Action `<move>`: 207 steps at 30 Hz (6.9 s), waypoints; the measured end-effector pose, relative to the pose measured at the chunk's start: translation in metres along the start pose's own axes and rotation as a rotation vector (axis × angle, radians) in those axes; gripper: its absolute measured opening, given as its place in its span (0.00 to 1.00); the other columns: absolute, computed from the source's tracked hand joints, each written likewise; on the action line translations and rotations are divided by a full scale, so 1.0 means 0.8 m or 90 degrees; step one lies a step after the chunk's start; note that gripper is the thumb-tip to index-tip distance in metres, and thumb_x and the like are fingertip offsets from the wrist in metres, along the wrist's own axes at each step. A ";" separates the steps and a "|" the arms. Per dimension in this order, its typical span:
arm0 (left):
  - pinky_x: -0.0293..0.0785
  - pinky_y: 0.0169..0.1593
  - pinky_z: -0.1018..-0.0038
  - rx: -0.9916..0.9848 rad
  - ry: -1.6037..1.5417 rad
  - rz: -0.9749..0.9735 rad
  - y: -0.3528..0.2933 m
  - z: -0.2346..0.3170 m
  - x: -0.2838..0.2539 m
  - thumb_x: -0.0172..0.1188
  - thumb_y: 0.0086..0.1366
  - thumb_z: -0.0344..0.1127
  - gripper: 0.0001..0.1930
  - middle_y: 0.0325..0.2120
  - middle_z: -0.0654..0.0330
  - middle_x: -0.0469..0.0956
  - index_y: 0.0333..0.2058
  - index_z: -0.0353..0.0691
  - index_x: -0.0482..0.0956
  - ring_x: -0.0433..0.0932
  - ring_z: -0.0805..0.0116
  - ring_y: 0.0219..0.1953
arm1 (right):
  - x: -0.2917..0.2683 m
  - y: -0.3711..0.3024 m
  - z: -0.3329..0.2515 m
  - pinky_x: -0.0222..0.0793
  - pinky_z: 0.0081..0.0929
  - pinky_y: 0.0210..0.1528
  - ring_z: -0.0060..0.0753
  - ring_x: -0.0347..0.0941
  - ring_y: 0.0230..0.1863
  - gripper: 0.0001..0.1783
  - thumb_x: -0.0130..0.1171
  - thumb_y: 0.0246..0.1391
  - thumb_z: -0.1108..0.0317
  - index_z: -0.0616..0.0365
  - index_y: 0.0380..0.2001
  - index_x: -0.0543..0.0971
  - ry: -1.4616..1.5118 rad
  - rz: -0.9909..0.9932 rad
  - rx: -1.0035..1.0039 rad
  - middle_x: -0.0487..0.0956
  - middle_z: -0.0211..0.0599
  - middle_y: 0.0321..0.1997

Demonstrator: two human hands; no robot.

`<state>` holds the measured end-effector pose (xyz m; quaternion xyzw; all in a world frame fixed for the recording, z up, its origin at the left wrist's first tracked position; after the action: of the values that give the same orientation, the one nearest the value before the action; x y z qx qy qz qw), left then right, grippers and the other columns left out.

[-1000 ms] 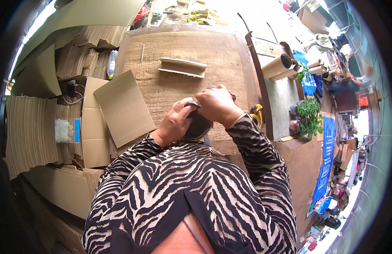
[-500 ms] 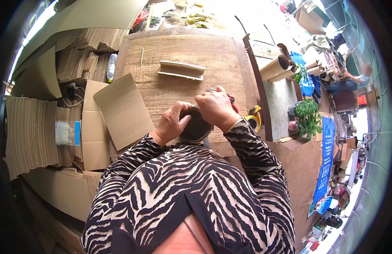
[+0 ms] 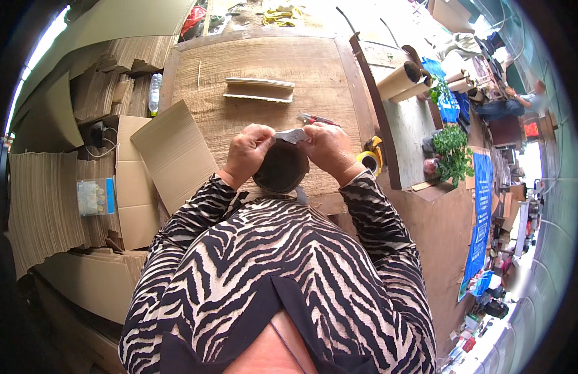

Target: The person assembles cylindrical cardboard planters by rolling flat cardboard sheets into tubes and securing them with tape. They place a potted plant inside one of the tubes and continue to roll and tape additional cardboard pieces into cylindrical shapes.

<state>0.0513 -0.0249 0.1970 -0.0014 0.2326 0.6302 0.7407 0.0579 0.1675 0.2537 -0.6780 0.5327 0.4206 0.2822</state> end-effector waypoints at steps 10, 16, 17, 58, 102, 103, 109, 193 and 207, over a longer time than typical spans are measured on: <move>0.80 0.42 0.67 0.148 0.115 0.050 -0.031 0.044 -0.012 0.66 0.57 0.27 0.15 0.52 0.52 0.71 0.45 0.41 0.79 0.81 0.57 0.42 | 0.022 -0.002 0.011 0.72 0.39 0.30 0.51 0.78 0.30 0.10 0.64 0.51 0.63 0.58 0.29 0.77 0.099 0.092 0.030 0.78 0.46 0.25; 0.81 0.42 0.67 0.222 0.285 -0.033 -0.027 0.045 0.003 0.64 0.57 0.29 0.18 0.55 0.52 0.71 0.48 0.43 0.82 0.81 0.58 0.43 | 0.017 0.002 0.007 0.71 0.29 0.30 0.34 0.76 0.26 0.11 0.68 0.51 0.65 0.58 0.35 0.81 0.093 0.055 -0.010 0.80 0.41 0.26; 0.81 0.43 0.67 0.226 0.308 -0.040 -0.029 0.044 0.005 0.64 0.57 0.29 0.19 0.55 0.52 0.71 0.49 0.44 0.81 0.80 0.57 0.44 | 0.013 0.001 0.000 0.71 0.31 0.32 0.35 0.77 0.28 0.12 0.69 0.51 0.64 0.58 0.36 0.81 0.120 0.035 0.008 0.80 0.42 0.28; 0.77 0.33 0.64 0.120 0.154 -0.125 0.006 0.015 0.004 0.69 0.55 0.36 0.17 0.28 0.59 0.79 0.44 0.46 0.78 0.80 0.53 0.30 | 0.040 -0.094 -0.024 0.76 0.36 0.32 0.39 0.78 0.36 0.08 0.60 0.46 0.67 0.50 0.32 0.76 -0.110 -0.126 -0.241 0.74 0.34 0.37; 0.74 0.55 0.64 -0.615 0.335 -0.457 -0.149 0.006 0.194 0.64 0.59 0.42 0.21 0.47 0.50 0.80 0.49 0.39 0.79 0.78 0.54 0.50 | -0.103 0.025 0.802 0.73 0.41 0.52 0.48 0.77 0.49 0.10 0.59 0.54 0.62 0.47 0.39 0.82 -0.096 0.234 0.514 0.81 0.42 0.45; 0.74 0.55 0.64 -0.632 0.324 -0.460 -0.147 0.006 0.199 0.64 0.59 0.42 0.21 0.47 0.50 0.80 0.49 0.38 0.79 0.78 0.54 0.51 | -0.087 0.033 0.832 0.73 0.43 0.52 0.52 0.76 0.47 0.11 0.57 0.53 0.64 0.51 0.40 0.81 -0.122 0.267 0.443 0.80 0.47 0.43; 0.74 0.54 0.62 -0.513 0.345 -0.480 -0.136 -0.011 0.195 0.61 0.63 0.44 0.22 0.45 0.49 0.79 0.51 0.37 0.77 0.78 0.52 0.50 | -0.094 -0.003 0.827 0.60 0.43 0.65 0.53 0.64 0.61 0.30 0.60 0.51 0.67 0.57 0.59 0.70 -0.221 0.335 0.201 0.73 0.49 0.58; 0.73 0.52 0.62 -0.152 0.359 -0.224 -0.096 -0.277 0.130 0.61 0.61 0.30 0.12 0.43 0.56 0.77 0.44 0.39 0.80 0.75 0.53 0.48 | 0.331 -0.016 0.179 0.70 0.35 0.44 0.37 0.71 0.41 0.08 0.58 0.43 0.69 0.49 0.31 0.79 0.013 -0.117 -0.212 0.76 0.30 0.42; 0.46 0.64 0.47 -0.166 0.643 -0.159 -0.015 -0.360 0.147 0.59 0.62 0.59 0.30 0.70 0.58 0.52 0.62 0.61 0.71 0.53 0.50 0.62 | 0.345 -0.031 0.178 0.73 0.27 0.43 0.32 0.72 0.38 0.09 0.58 0.41 0.69 0.50 0.31 0.77 -0.002 -0.044 -0.228 0.76 0.29 0.49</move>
<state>-0.0249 -0.0028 -0.1040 -0.4243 0.4780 0.4818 0.5995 0.0647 0.1590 -0.0578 -0.7348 0.4250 0.4997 0.1724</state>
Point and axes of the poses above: each hand's wrist, its own y-axis towards the middle knuckle, its own x-axis out of the palm, z = x × y, the point moved 5 cm from there along y, towards the middle knuckle
